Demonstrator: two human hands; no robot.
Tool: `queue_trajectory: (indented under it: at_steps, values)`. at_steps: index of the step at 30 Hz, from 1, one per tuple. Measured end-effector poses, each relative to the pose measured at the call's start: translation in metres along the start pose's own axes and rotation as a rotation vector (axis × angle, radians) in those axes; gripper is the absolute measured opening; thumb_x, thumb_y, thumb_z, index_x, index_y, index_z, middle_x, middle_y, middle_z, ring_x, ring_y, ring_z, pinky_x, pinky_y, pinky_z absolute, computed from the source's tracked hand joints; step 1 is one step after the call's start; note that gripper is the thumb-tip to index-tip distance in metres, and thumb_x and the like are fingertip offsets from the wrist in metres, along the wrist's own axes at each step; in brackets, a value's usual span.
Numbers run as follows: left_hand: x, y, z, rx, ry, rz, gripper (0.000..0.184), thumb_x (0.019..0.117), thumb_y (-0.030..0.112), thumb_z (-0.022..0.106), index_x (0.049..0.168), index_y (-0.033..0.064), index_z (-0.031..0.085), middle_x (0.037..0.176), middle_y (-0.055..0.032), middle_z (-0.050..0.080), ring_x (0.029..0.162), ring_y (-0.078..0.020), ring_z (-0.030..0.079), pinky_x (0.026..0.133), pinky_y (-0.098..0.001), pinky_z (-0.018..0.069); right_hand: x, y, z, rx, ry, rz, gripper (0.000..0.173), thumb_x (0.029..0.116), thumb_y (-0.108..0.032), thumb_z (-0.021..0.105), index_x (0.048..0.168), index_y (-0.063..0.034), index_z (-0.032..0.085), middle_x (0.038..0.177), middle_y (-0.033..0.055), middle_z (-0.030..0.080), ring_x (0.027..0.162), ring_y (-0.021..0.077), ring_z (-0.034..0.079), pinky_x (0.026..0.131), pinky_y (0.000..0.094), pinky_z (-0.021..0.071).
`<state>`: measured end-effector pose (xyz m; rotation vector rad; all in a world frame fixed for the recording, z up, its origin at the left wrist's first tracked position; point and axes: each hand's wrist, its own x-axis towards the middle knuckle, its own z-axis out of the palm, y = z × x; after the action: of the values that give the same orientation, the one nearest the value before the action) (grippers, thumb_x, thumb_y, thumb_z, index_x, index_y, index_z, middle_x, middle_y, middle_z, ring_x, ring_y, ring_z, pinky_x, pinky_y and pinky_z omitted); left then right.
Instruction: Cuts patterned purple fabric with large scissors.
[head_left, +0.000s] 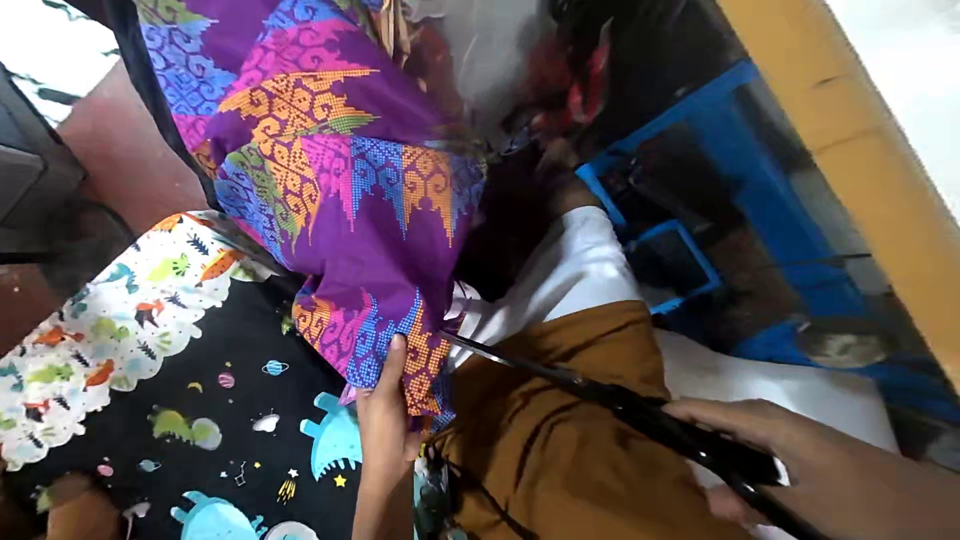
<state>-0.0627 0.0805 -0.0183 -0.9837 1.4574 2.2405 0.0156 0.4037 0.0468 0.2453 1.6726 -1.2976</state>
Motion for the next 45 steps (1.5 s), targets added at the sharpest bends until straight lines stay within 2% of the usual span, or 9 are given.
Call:
queue_trajectory:
  at_steps: [2, 5, 7, 12, 20, 31, 36, 41, 45]
  values:
    - [0.000, 0.000, 0.000, -0.010, 0.007, 0.000, 0.022, 0.1091, 0.015, 0.042, 0.115, 0.0020, 0.058, 0.091, -0.0102, 0.075, 0.079, -0.0173, 0.075, 0.070, -0.0352, 0.0650, -0.002, 0.003, 0.001, 0.005, 0.019, -0.037, 0.048, 0.0781, -0.020, 0.081, 0.113, 0.0094, 0.064, 0.080, 0.0072, 0.065, 0.068, 0.0029, 0.059, 0.065, 0.0185, 0.0498]
    - [0.000, -0.003, -0.002, -0.039, -0.013, 0.015, 0.025, 0.1101, 0.018, 0.041, 0.115, 0.0018, 0.059, 0.092, -0.0119, 0.075, 0.081, -0.0188, 0.076, 0.071, -0.0364, 0.0651, -0.003, 0.022, 0.004, -0.094, 0.098, -0.171, 0.054, 0.0827, -0.052, 0.076, 0.114, -0.0084, 0.067, 0.082, -0.0033, 0.068, 0.071, -0.0020, 0.062, 0.063, 0.0193, 0.0531]
    - [0.000, -0.003, -0.003, -0.047, -0.017, 0.022, 0.028, 0.1105, 0.021, 0.040, 0.114, 0.0020, 0.060, 0.092, -0.0119, 0.075, 0.081, -0.0186, 0.076, 0.071, -0.0363, 0.0651, -0.002, 0.025, 0.002, -0.142, 0.117, -0.198, 0.056, 0.0824, -0.059, 0.074, 0.114, -0.0137, 0.068, 0.082, -0.0063, 0.068, 0.071, -0.0029, 0.062, 0.061, 0.0193, 0.0529]
    - [-0.001, -0.003, -0.002, -0.042, -0.007, 0.025, 0.026, 0.1105, 0.019, 0.040, 0.115, 0.0023, 0.059, 0.092, -0.0113, 0.075, 0.080, -0.0184, 0.076, 0.070, -0.0358, 0.0652, 0.006, 0.023, -0.003, -0.223, 0.164, -0.321, 0.055, 0.0817, -0.057, 0.074, 0.115, -0.0135, 0.068, 0.081, -0.0068, 0.069, 0.071, -0.0055, 0.061, 0.062, 0.0162, 0.0518]
    - [-0.006, -0.005, 0.003, -0.066, 0.023, 0.063, 0.026, 0.1107, 0.019, 0.039, 0.112, 0.0037, 0.060, 0.090, -0.0095, 0.075, 0.077, -0.0161, 0.076, 0.068, -0.0332, 0.0650, 0.019, 0.017, -0.009, -0.227, 0.163, -0.339, 0.048, 0.0839, -0.057, 0.071, 0.110, -0.0161, 0.070, 0.076, -0.0111, 0.066, 0.066, -0.0100, 0.057, 0.056, 0.0120, 0.0472]
    - [-0.012, -0.016, 0.018, -0.054, 0.120, 0.153, 0.027, 0.1117, 0.020, 0.037, 0.112, 0.0057, 0.059, 0.089, -0.0054, 0.076, 0.079, -0.0131, 0.076, 0.070, -0.0316, 0.0654, 0.011, 0.037, 0.006, -0.209, 0.211, -0.406, 0.045, 0.0897, -0.052, 0.069, 0.108, -0.0107, 0.070, 0.073, -0.0053, 0.067, 0.061, -0.0081, 0.056, 0.054, 0.0100, 0.0463]
    - [-0.014, -0.018, 0.015, -0.038, 0.068, 0.171, 0.024, 0.1106, 0.019, 0.039, 0.114, 0.0064, 0.059, 0.091, -0.0042, 0.076, 0.081, -0.0126, 0.075, 0.072, -0.0314, 0.0651, 0.007, 0.038, 0.008, -0.242, 0.259, -0.424, 0.050, 0.0869, -0.055, 0.070, 0.109, -0.0100, 0.071, 0.075, -0.0047, 0.069, 0.065, -0.0084, 0.058, 0.057, 0.0098, 0.0470]
    - [-0.018, -0.024, 0.011, -0.033, 0.032, 0.188, 0.013, 0.0987, 0.007, 0.060, 0.111, 0.0040, 0.060, 0.089, -0.0056, 0.076, 0.079, -0.0132, 0.075, 0.071, -0.0322, 0.0649, 0.009, 0.030, 0.014, -0.264, 0.308, -0.387, 0.062, 0.0780, -0.063, 0.074, 0.109, -0.0092, 0.071, 0.076, -0.0017, 0.067, 0.066, -0.0009, 0.058, 0.057, 0.0201, 0.0493]
    - [-0.019, -0.028, 0.016, -0.038, 0.034, 0.209, 0.012, 0.0970, 0.006, 0.063, 0.109, 0.0045, 0.062, 0.087, -0.0053, 0.076, 0.076, -0.0123, 0.075, 0.069, -0.0310, 0.0647, 0.012, 0.020, 0.023, -0.274, 0.287, -0.251, 0.070, 0.0727, -0.069, 0.073, 0.113, -0.0119, 0.070, 0.078, -0.0003, 0.067, 0.068, 0.0088, 0.061, 0.058, 0.0339, 0.0520]
